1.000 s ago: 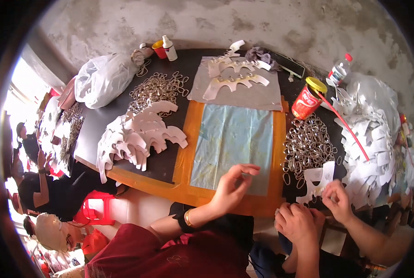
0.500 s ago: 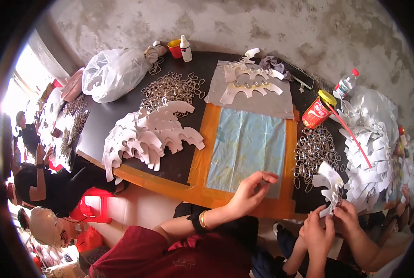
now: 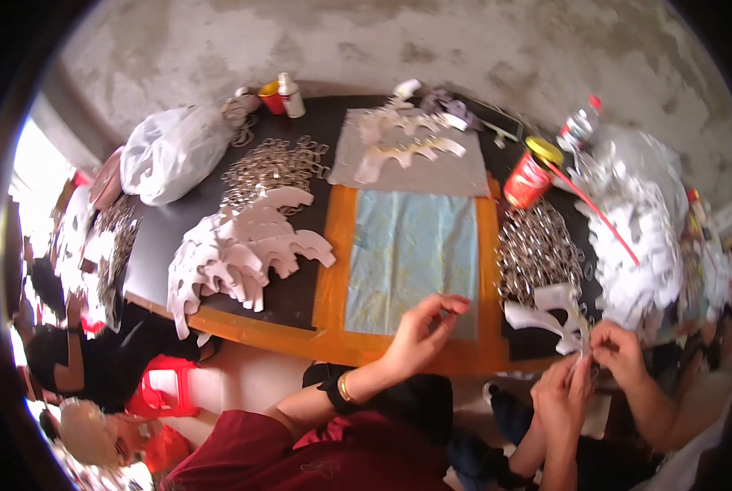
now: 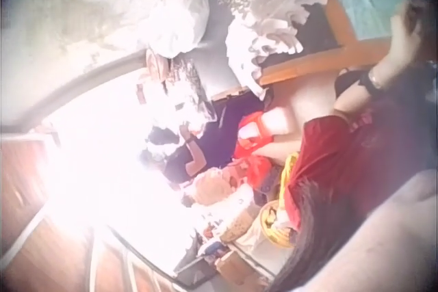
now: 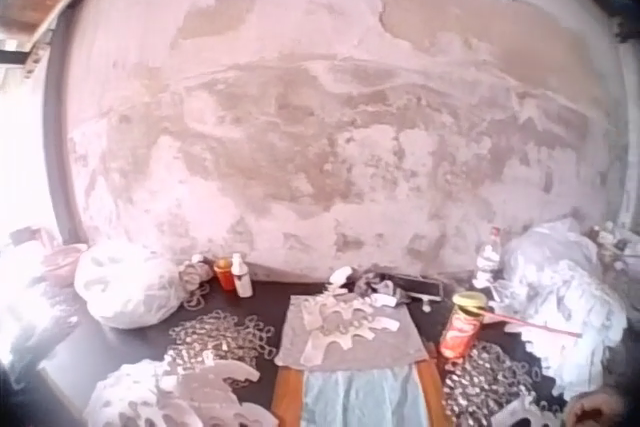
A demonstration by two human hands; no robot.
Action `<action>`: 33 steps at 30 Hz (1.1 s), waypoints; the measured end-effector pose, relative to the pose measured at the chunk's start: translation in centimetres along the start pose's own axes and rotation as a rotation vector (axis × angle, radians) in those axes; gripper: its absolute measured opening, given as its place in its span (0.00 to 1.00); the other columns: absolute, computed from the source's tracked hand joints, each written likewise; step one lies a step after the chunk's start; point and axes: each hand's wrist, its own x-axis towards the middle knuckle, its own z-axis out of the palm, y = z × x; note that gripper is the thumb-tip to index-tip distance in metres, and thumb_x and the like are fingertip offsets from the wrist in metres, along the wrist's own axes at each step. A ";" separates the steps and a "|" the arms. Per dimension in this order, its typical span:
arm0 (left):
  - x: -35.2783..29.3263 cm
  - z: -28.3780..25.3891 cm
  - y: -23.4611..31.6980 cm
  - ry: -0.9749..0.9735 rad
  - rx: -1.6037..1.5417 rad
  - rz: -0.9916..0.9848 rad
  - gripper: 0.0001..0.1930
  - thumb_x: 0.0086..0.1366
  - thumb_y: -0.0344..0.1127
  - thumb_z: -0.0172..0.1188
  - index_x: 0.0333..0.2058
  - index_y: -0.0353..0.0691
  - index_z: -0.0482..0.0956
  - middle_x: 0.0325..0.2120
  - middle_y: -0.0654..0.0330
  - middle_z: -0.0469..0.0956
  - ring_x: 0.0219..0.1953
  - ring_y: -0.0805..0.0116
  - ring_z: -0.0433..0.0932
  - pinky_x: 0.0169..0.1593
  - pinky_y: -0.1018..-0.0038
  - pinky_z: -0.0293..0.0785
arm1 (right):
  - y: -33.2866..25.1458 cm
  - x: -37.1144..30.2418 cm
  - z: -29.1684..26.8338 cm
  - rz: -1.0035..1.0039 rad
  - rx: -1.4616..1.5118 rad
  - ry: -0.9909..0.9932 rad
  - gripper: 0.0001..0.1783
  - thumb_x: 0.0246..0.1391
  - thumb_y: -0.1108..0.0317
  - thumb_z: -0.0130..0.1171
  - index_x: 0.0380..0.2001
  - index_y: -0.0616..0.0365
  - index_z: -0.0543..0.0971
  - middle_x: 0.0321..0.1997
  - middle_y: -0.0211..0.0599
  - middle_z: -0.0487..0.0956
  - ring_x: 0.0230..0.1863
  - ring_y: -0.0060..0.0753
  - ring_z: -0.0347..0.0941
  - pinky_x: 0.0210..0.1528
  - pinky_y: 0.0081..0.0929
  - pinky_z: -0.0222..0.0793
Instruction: The recorder is assembling metal rings and buckles onto white leather shoe upper components at a workshop table.
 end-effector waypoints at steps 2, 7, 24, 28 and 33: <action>0.1 -0.2 0.0 0.014 0.010 0.040 0.09 0.63 0.22 0.48 0.40 0.37 0.73 0.44 0.60 0.74 0.46 0.74 0.71 0.45 0.79 0.66 | 0.0 0.1 -0.1 -0.108 -0.019 0.051 0.20 0.60 0.56 0.46 0.50 0.57 0.67 0.46 0.35 0.72 0.47 0.30 0.67 0.43 0.31 0.67; 0.6 -0.5 -0.3 0.042 -0.008 0.020 0.08 0.63 0.21 0.48 0.39 0.36 0.73 0.45 0.58 0.74 0.44 0.76 0.70 0.46 0.81 0.63 | -3.8 2.3 -4.2 -0.242 -0.145 -0.108 0.19 0.63 0.60 0.42 0.50 0.61 0.67 0.51 0.37 0.72 0.51 0.29 0.69 0.46 0.28 0.73; 0.5 0.0 0.2 0.009 0.168 0.057 0.07 0.63 0.22 0.49 0.38 0.37 0.74 0.44 0.60 0.75 0.34 0.82 0.69 0.36 0.84 0.63 | 1.5 0.8 3.6 0.073 0.459 0.197 0.09 0.57 0.62 0.56 0.34 0.55 0.72 0.34 0.28 0.73 0.36 0.20 0.69 0.41 0.35 0.70; 0.5 0.3 0.0 -0.010 0.175 0.060 0.07 0.62 0.22 0.49 0.38 0.37 0.74 0.44 0.59 0.75 0.36 0.80 0.71 0.37 0.83 0.63 | 0.6 1.8 0.8 -0.200 -0.352 0.111 0.09 0.55 0.61 0.58 0.34 0.51 0.72 0.33 0.25 0.75 0.34 0.19 0.69 0.38 0.34 0.67; 0.4 0.0 0.2 -0.004 0.170 0.055 0.07 0.63 0.22 0.49 0.38 0.36 0.74 0.44 0.59 0.75 0.37 0.80 0.71 0.39 0.83 0.64 | 1.5 2.5 2.4 -0.099 0.214 0.153 0.06 0.55 0.64 0.57 0.34 0.46 0.71 0.26 0.16 0.73 0.22 0.13 0.66 0.28 0.22 0.65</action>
